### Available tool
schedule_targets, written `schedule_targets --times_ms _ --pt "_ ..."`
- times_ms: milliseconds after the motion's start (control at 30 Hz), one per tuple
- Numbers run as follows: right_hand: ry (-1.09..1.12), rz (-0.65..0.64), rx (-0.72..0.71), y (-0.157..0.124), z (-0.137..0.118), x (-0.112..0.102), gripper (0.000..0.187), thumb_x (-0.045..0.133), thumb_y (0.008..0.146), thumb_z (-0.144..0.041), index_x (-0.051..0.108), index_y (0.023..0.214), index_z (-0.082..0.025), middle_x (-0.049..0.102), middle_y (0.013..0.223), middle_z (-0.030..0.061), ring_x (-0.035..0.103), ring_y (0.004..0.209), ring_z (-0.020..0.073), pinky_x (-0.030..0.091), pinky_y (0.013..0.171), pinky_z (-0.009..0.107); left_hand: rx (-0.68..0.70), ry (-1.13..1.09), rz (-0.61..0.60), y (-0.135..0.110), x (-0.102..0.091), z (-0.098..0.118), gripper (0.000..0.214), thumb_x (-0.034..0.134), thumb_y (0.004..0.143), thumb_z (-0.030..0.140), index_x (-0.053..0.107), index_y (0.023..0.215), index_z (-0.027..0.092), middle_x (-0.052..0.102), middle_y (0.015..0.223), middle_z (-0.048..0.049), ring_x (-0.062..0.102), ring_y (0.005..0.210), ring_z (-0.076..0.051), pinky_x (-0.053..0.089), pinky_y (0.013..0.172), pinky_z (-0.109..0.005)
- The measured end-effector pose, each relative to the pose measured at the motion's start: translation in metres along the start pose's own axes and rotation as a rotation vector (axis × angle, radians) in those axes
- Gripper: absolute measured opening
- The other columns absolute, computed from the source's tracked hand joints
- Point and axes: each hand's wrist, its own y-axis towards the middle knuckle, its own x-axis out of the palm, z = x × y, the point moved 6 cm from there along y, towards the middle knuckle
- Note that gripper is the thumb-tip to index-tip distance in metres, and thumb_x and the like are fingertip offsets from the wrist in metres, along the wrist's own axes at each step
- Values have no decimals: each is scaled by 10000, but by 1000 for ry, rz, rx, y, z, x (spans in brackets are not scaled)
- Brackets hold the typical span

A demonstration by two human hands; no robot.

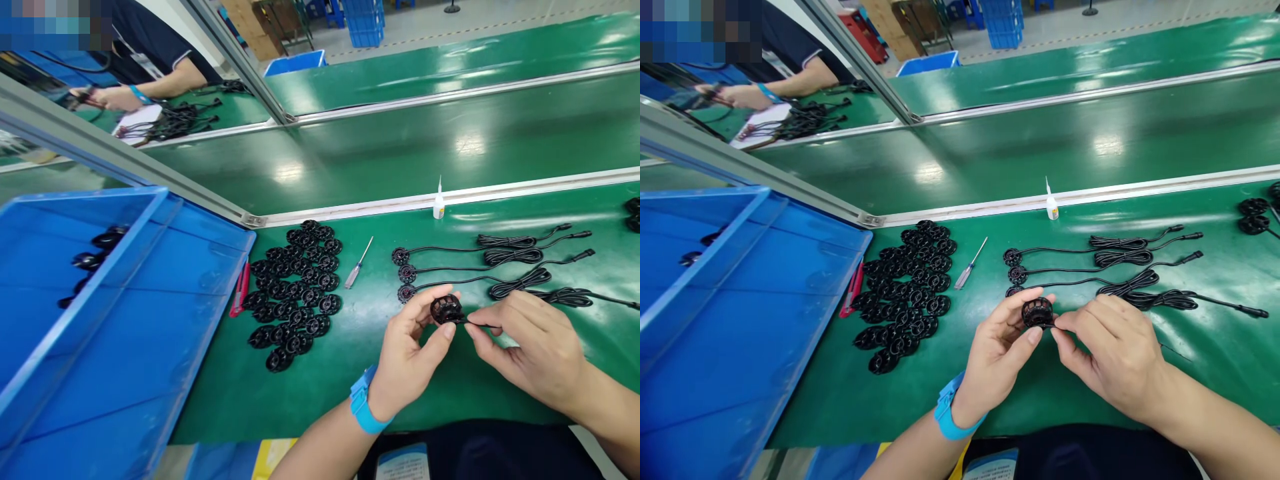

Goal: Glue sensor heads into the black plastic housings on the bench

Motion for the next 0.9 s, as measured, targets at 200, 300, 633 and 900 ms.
schedule_targets --times_ms 200,300,633,900 --pt "8 7 2 0 -2 4 112 671 912 -136 609 973 -207 710 789 1 579 659 129 499 655 308 26 9 9 1 -1 1 407 676 936 207 643 1335 278 727 1290 -79 694 1098 -223 543 967 -352" --pt "21 8 12 0 -2 4 103 666 913 -132 615 962 -207 715 793 3 583 657 127 503 654 308 30 16 4 1 -2 2 392 683 926 192 669 1308 279 729 1283 -78 696 1113 -236 537 992 -371" --pt "77 35 5 4 -2 1 115 675 894 -96 630 947 -187 707 776 2 583 647 124 496 637 292 4 -21 -29 3 -3 1 457 703 923 212 652 1363 327 726 1325 -60 698 1167 -242 533 1046 -372" --pt "103 49 37 6 -2 -1 101 659 909 -102 637 935 -196 699 755 -5 578 631 112 498 622 276 -31 -26 -70 4 -2 4 507 687 940 216 605 1426 339 690 1395 -61 677 1223 -249 527 1076 -377"
